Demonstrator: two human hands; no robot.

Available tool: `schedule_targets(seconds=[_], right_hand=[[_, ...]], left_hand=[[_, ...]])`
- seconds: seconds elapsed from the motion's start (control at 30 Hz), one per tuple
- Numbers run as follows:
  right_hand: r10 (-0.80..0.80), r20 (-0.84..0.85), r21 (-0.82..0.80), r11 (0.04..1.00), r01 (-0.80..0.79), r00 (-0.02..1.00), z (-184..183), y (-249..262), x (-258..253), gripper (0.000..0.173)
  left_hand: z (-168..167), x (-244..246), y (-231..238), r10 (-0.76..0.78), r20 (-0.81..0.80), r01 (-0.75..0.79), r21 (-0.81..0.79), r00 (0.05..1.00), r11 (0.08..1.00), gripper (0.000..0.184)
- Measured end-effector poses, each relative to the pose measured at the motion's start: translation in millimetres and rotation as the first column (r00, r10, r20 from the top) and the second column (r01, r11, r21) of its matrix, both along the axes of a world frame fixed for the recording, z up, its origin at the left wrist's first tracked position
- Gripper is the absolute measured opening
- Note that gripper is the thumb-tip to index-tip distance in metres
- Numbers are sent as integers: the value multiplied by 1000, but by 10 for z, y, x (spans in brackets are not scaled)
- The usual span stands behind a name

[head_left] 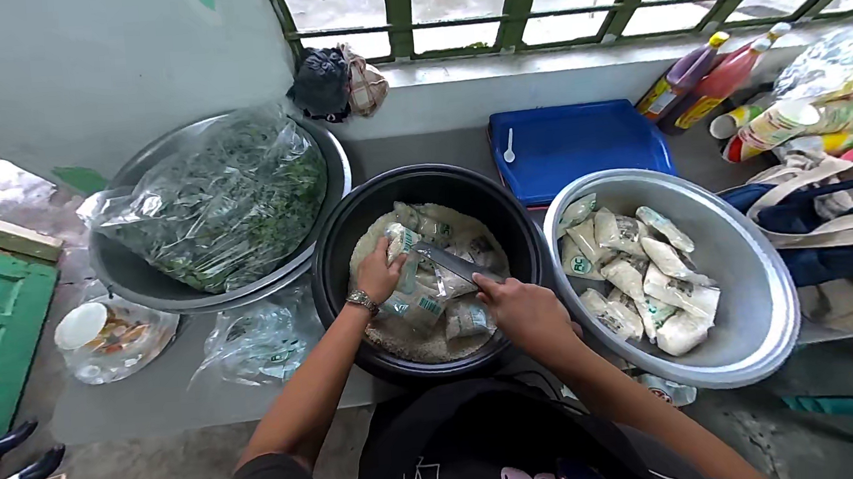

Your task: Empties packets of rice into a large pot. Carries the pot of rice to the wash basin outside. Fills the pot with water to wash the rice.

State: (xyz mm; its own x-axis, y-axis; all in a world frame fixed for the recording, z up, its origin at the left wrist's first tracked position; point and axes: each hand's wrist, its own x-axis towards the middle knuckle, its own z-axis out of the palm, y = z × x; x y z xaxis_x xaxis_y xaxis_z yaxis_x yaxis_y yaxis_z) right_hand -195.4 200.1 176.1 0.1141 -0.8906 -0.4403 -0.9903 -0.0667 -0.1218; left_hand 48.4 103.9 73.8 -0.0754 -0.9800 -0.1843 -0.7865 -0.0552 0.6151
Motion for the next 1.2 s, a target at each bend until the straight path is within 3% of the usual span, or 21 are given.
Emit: schedule_targets(seconds=[0.1, 0.23, 0.47, 0.63, 0.77, 0.9, 1.0, 1.07, 1.13, 1.2], right_hand=[[23, -17, -35, 999, -24, 1000, 111, 70, -103, 45], [-18, -15, -30, 999, 18, 1000, -49, -154, 2, 44], [-1, 37, -58, 998, 4, 999, -203, -91, -198, 45], [-29, 14, -70, 997, 30, 999, -349, -300, -43, 44], [-40, 0, -109, 993, 40, 999, -267, -161, -336, 44], [-79, -61, -101, 992, 73, 995, -230, -87, -547, 44], [-102, -35, -113, 989, 98, 994, -224, -54, -531, 44], [-110, -2, -140, 984, 109, 994, -218, 25, -556, 43], [-114, 16, -140, 983, 115, 993, -228, 107, -603, 42], [-112, 31, -127, 985, 115, 993, -260, 185, -647, 41]], left_hand=[[-31, 47, -6, -18, -60, 16, -25, 998, 1000, 46], [90, -320, 119, -84, -124, 80, -42, 989, 996, 42], [80, -271, 162, -84, -100, 83, -14, 991, 996, 42], [137, -496, 202, -100, -80, 97, -31, 992, 995, 38], [218, -310, 106, -69, -72, 70, 9, 995, 998, 39], [171, -11, -187, 37, -39, -33, 82, 999, 996, 50], [110, 197, -377, 158, -3, -158, 29, 987, 987, 86], [126, 275, -360, 153, 71, -154, 6, 986, 988, 82], [100, 265, -194, 43, 190, -76, 170, 981, 983, 69], [-116, 188, -15, -133, 263, 3, 440, 956, 898, 75]])
